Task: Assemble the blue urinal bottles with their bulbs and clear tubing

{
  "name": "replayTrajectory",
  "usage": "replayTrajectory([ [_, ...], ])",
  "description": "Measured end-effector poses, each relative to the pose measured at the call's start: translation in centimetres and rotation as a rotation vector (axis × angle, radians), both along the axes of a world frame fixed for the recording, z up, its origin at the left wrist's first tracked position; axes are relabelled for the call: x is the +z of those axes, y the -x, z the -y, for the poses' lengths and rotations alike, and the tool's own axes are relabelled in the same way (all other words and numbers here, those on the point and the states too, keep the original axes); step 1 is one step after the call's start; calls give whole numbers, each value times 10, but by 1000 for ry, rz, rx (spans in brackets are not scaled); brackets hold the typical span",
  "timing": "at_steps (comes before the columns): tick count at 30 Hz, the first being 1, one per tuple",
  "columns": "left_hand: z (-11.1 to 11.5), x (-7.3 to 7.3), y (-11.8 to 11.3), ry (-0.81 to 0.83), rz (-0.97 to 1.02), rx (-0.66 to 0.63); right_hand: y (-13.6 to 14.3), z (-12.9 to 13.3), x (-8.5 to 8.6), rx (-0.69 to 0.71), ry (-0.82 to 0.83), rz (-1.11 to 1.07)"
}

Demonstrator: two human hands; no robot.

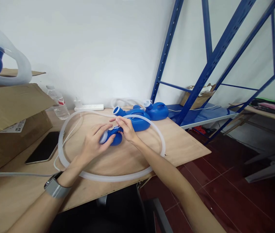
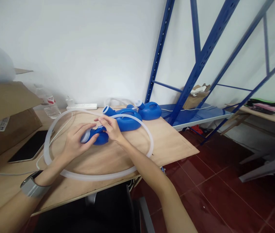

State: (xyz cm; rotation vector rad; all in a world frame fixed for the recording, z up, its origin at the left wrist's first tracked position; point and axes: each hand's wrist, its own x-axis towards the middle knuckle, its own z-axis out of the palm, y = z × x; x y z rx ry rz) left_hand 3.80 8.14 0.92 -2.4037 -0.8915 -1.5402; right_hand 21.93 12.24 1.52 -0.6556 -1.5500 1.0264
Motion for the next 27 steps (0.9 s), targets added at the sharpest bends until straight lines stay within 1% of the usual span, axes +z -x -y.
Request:
replayTrajectory([
  [2,2,3,-2,99,28,-34,0,-2,-2,-12,-10,25],
  [4,3,7,-4,250,76,-52,0,-4,-5,-28,-42,45],
  [7,4,13,-8,489,181,-8,1,-7,-8,-39,-77,79],
  [9,2,14,-9,601,214,3,1,-8,-11,-43,-45,87],
  [12,-3,12,-8,708,232,-71,3,-9,-12,-27,39,79],
  [14,-6,11,-6,753,265,-108,4,-8,-12,-7,56,73],
  [17,-8,10,-5,783,330,-116,4,-6,-9,30,56,69],
  [23,-7,9,-6,755,448,-140,1,-4,-4,64,79,67],
  [27,-7,7,-2,739,506,-165,-2,-5,-5,40,52,72],
])
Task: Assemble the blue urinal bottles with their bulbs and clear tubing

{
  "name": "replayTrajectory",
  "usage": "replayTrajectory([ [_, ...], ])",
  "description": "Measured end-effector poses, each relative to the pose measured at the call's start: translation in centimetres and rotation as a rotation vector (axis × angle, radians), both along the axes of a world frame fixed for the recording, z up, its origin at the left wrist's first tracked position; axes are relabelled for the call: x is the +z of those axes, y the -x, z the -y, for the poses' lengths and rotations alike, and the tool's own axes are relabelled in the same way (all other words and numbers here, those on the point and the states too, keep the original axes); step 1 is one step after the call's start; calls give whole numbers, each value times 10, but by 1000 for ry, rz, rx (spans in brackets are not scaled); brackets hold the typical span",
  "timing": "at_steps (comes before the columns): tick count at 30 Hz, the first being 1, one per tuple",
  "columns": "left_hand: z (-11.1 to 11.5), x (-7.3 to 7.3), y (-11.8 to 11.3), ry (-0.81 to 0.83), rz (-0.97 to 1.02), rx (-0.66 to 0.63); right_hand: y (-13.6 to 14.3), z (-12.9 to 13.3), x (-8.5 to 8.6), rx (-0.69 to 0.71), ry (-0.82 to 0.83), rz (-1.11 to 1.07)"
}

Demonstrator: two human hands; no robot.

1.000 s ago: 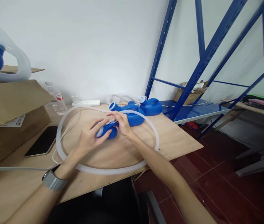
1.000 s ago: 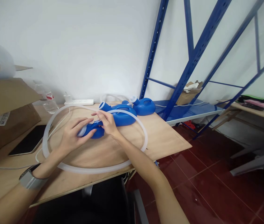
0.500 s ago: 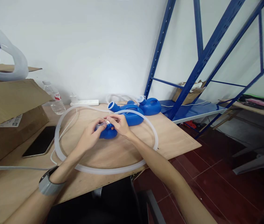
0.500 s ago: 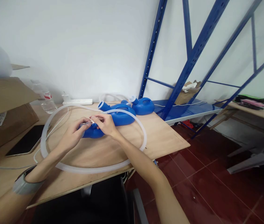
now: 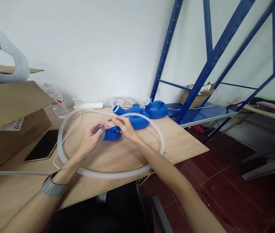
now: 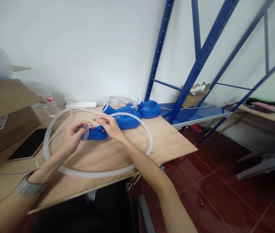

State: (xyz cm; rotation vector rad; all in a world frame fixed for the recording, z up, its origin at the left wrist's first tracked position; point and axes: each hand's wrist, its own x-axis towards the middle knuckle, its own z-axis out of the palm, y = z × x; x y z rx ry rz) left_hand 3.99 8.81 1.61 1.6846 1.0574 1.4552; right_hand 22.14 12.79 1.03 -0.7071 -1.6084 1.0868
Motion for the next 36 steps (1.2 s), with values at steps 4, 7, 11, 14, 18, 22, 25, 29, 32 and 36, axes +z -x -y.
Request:
replayTrajectory([
  [4,1,3,0,30,-5,-73,1,-1,-4,17,-43,52],
  [7,2,7,-3,59,-56,-37,3,-2,-6,55,-98,91],
  [11,1,9,-4,79,-65,-21,2,-5,-5,53,-135,93],
  [14,0,9,-3,62,-52,39,0,-4,-3,54,-60,71],
  [18,0,8,-3,17,-168,69,-1,-2,-2,93,4,23],
  [22,-2,5,-2,-8,-243,50,-1,-2,-3,101,-30,44],
  [25,-5,1,1,12,-233,51,-3,-2,-2,109,-52,61],
  [29,-8,-1,3,42,-198,17,-4,-3,-1,136,-85,82],
  [32,-6,1,2,38,-177,-3,-4,-5,-3,158,-121,98],
  [36,-5,4,1,43,-153,-10,-4,-7,-6,155,-142,104],
])
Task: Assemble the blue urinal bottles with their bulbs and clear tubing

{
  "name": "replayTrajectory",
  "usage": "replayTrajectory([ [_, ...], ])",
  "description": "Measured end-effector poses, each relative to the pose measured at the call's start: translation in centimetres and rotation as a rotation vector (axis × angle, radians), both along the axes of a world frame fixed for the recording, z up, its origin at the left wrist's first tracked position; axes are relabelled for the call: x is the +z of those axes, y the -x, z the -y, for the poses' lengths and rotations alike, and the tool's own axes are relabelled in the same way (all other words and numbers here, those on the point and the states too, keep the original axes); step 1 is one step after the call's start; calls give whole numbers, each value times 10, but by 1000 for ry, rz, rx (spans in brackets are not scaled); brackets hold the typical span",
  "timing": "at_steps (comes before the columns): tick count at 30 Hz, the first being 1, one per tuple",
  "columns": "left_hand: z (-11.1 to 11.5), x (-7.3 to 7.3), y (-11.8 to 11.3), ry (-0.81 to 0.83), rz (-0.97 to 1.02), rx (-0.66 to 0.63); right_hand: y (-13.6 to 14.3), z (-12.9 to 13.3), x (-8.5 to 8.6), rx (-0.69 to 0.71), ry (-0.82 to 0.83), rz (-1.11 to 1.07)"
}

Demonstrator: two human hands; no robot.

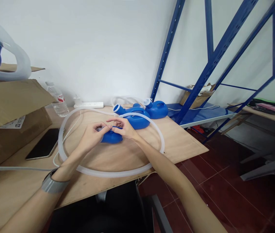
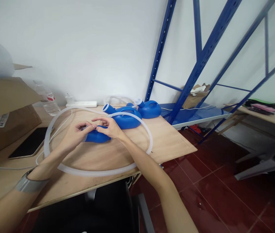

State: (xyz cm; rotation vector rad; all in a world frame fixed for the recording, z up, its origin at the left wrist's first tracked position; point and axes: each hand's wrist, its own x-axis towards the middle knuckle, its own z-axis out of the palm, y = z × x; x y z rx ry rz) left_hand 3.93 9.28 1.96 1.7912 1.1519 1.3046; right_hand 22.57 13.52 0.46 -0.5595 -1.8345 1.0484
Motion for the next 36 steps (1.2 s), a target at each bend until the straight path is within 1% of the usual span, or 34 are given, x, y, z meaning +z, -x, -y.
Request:
replayTrajectory([
  [5,-1,2,4,24,68,-7,-1,-3,-1,-67,-24,-6],
  [8,-1,2,5,8,2,24,1,-3,-4,-99,-55,-7],
  [12,-2,-3,4,-57,-92,85,5,-1,-9,-137,-131,18],
  [15,-2,-6,4,-75,-152,116,8,-2,-13,-175,-161,42],
  [19,-1,-6,5,-93,-194,115,9,-2,-15,-223,-185,85],
  [22,-1,-5,5,-113,-214,105,8,-1,-14,-236,-219,112],
  [28,2,-2,2,-123,-230,135,6,3,-11,-231,-279,134],
  [36,6,-1,-1,-102,-220,163,4,1,-15,-236,-348,139],
])
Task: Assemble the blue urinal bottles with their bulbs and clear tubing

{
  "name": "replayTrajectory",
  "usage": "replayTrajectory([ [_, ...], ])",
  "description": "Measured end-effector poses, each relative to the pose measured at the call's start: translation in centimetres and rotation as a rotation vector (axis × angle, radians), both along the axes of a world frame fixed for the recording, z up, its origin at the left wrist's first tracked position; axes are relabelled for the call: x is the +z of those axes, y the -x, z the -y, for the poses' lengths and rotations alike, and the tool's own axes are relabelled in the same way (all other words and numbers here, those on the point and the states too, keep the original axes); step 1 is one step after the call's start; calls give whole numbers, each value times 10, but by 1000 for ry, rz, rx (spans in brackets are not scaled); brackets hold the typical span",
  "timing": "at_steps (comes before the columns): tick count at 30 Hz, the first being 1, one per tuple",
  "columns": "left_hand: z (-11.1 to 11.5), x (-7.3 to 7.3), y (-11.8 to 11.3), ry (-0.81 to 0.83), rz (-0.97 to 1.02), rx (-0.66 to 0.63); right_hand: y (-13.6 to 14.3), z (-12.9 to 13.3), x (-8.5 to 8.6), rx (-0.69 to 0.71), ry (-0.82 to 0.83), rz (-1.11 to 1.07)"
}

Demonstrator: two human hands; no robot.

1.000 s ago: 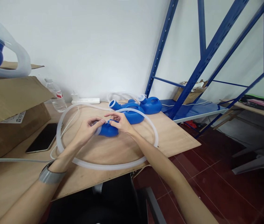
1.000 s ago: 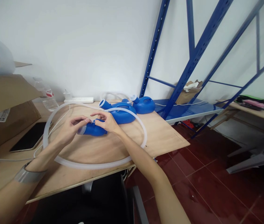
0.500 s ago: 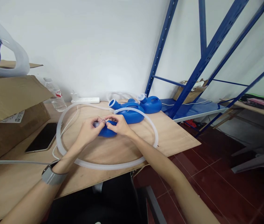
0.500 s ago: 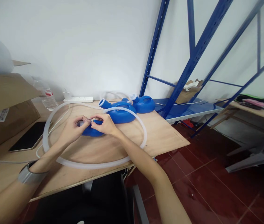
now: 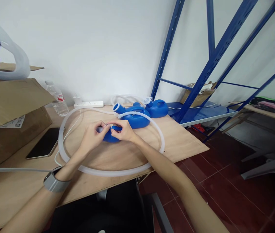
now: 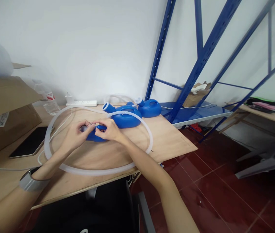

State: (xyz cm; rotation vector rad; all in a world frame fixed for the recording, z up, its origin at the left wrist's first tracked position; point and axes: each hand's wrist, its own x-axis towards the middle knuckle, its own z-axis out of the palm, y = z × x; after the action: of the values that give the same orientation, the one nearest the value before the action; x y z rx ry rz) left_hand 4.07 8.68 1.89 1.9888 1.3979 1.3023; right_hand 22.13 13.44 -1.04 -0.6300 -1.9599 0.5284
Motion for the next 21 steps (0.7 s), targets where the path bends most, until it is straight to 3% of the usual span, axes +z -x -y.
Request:
replayTrajectory([
  [10,0,0,-1,13,12,21,3,7,-4,-100,-142,33],
  [17,-1,7,2,282,258,-231,3,17,0,-118,-155,100],
  [21,-3,5,1,339,359,-223,4,15,3,-63,-47,56],
])
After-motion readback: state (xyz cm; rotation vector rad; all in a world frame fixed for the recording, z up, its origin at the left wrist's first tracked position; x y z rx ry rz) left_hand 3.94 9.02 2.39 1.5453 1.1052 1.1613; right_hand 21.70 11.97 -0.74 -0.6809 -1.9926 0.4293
